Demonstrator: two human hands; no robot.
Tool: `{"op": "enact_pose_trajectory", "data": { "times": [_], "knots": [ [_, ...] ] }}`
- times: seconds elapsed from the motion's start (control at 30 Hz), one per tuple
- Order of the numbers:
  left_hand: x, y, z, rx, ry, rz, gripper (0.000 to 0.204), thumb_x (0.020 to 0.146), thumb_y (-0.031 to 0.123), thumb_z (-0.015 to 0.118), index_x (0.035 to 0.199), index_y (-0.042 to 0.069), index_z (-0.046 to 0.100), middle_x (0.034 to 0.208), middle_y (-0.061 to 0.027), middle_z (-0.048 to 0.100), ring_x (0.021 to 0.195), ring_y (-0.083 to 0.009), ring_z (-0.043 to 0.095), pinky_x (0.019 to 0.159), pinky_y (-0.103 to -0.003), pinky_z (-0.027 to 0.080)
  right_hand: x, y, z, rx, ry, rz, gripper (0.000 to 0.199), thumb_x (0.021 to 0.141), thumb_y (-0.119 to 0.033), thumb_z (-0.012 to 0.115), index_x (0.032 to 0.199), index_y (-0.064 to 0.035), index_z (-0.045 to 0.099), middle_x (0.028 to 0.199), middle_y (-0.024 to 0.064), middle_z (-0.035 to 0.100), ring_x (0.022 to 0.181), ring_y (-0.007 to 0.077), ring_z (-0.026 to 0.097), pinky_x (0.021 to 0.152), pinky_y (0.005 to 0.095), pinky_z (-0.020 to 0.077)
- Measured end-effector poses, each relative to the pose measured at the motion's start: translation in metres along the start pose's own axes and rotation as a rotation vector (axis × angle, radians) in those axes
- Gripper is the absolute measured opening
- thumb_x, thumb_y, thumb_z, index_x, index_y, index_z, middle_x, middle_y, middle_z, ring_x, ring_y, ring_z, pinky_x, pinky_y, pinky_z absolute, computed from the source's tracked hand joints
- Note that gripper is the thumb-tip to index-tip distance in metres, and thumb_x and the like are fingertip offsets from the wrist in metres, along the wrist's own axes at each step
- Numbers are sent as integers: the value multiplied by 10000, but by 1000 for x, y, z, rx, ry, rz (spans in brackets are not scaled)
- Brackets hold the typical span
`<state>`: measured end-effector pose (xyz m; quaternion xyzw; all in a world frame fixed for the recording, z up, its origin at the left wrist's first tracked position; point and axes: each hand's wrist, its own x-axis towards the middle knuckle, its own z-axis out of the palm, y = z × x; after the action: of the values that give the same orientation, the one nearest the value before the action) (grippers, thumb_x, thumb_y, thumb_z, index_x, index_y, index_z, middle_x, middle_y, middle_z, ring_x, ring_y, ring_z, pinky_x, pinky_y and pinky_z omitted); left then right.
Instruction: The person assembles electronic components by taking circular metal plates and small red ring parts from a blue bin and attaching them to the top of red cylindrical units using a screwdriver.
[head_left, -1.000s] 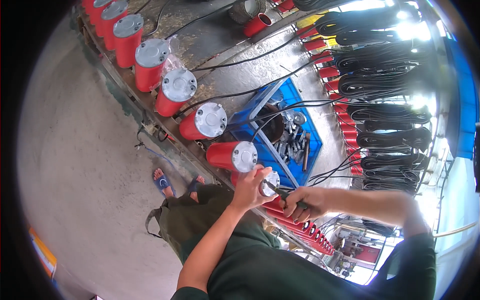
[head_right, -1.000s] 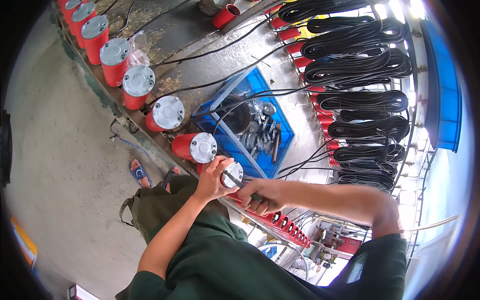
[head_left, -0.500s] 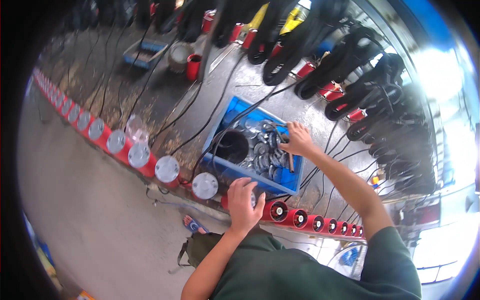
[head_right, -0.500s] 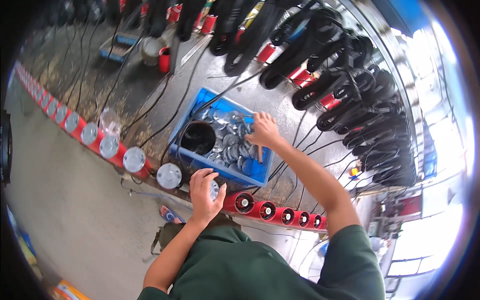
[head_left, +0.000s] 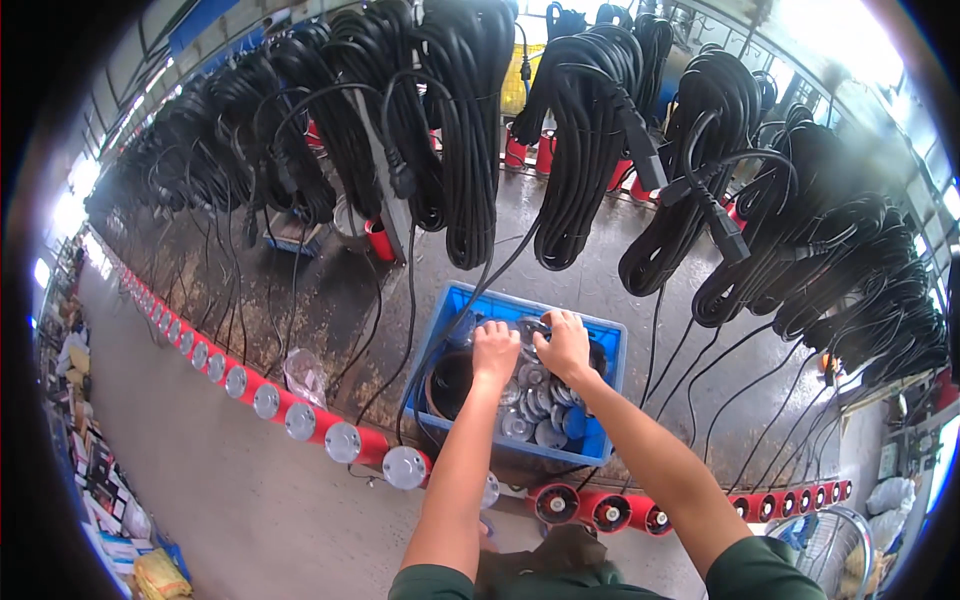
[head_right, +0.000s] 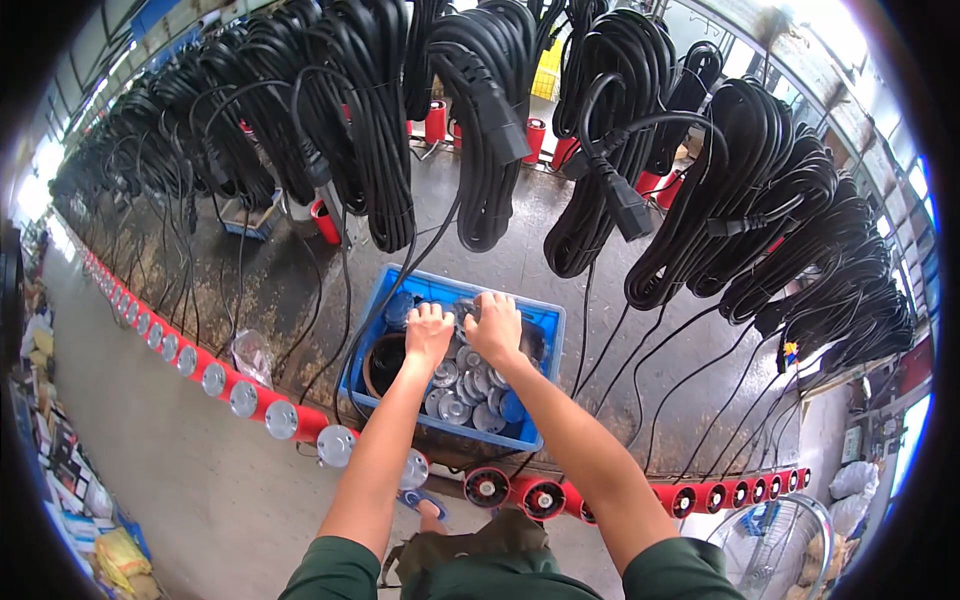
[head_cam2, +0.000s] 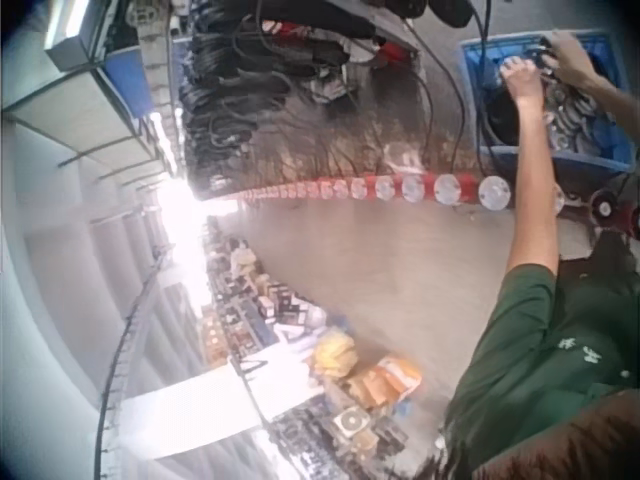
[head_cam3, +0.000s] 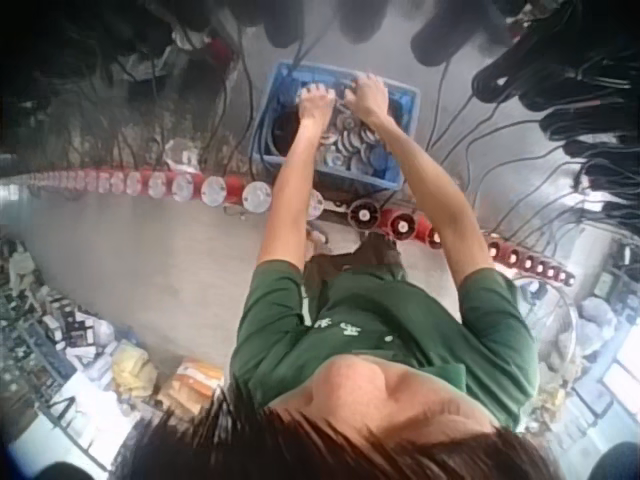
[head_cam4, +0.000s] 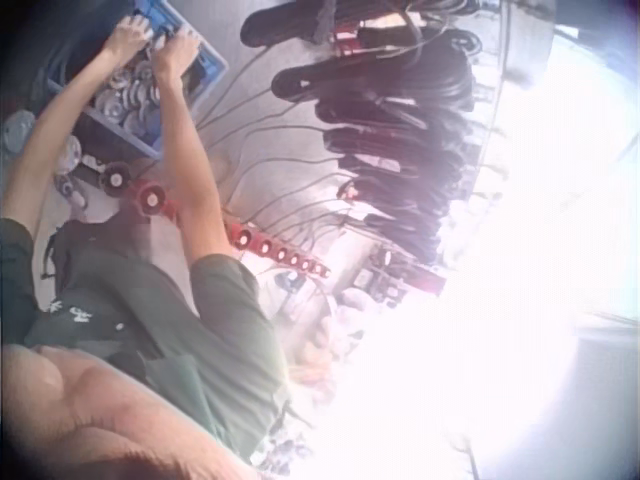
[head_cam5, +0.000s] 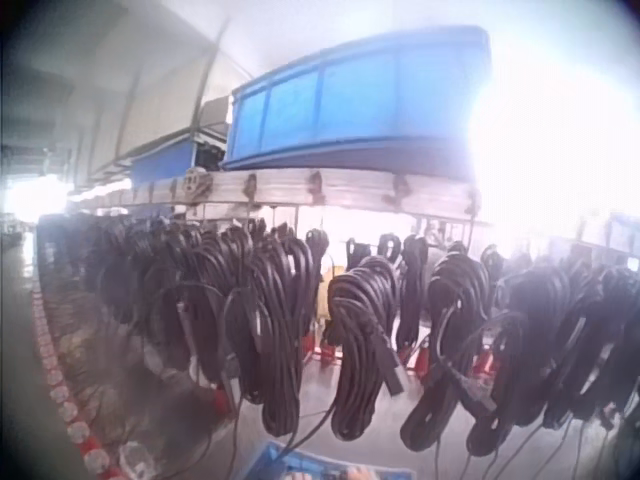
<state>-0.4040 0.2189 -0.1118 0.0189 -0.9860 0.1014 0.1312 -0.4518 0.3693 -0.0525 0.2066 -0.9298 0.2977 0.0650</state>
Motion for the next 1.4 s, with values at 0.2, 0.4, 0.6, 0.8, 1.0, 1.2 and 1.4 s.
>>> {"op": "enact_pose_trajectory", "data": {
  "times": [0.2,0.4,0.6,0.8,1.0,1.2,1.4],
  "knots": [
    [-14,-40,-26,-354,137,9,84,850,156,733,854,76,707,937,-94,709,939,-312,707,775,-441,563,-27,-7,17,340,-41,154,197,860,-194,732,996,-52,748,1014,170,756,1001,382,722,902,489,575],
    [-106,-80,-130,-1807,37,-698,157,988,95,732,1089,2,656,1114,-94,714,1057,-256,726,828,-428,625,-36,-55,62,166,-282,-332,130,866,-168,678,951,-103,752,979,125,746,971,369,729,821,489,599],
    [-219,-85,-180,-2185,412,-875,229,1045,116,672,1242,34,589,1317,-187,661,1201,-334,695,933,-506,618,-26,-99,113,-139,-406,-286,163,871,-155,675,831,-79,813,909,167,786,824,353,788,708,472,633],
    [-274,-84,-199,-2370,545,-896,440,1103,339,586,1469,129,464,1373,-234,636,1249,-429,651,1026,-591,553,-34,-127,76,1,-343,-247,183,854,-241,733,922,-91,811,919,148,792,869,386,777,771,479,628],
    [-254,-47,-219,-2718,392,-886,533,1123,408,462,1555,96,453,1525,-283,534,1384,-493,551,1130,-639,469,-85,-133,-101,826,-682,-100,214,962,-171,793,1060,19,784,938,80,804,893,96,725,802,308,586],
    [-226,-6,-265,-2755,211,-609,635,979,132,575,1581,20,404,1516,-183,530,1428,-338,540,1154,-561,480,-127,-152,-138,715,-391,-544,205,860,-4,816,1062,-28,789,856,103,718,711,205,712,626,335,578],
    [-215,10,-270,-2634,200,-707,820,747,-110,457,1563,-26,431,1497,-218,560,1422,-372,555,1150,-550,502,-130,-135,-152,703,-397,-352,206,879,-4,791,1076,-11,733,825,84,706,660,129,668,603,291,536]
  ]
}}
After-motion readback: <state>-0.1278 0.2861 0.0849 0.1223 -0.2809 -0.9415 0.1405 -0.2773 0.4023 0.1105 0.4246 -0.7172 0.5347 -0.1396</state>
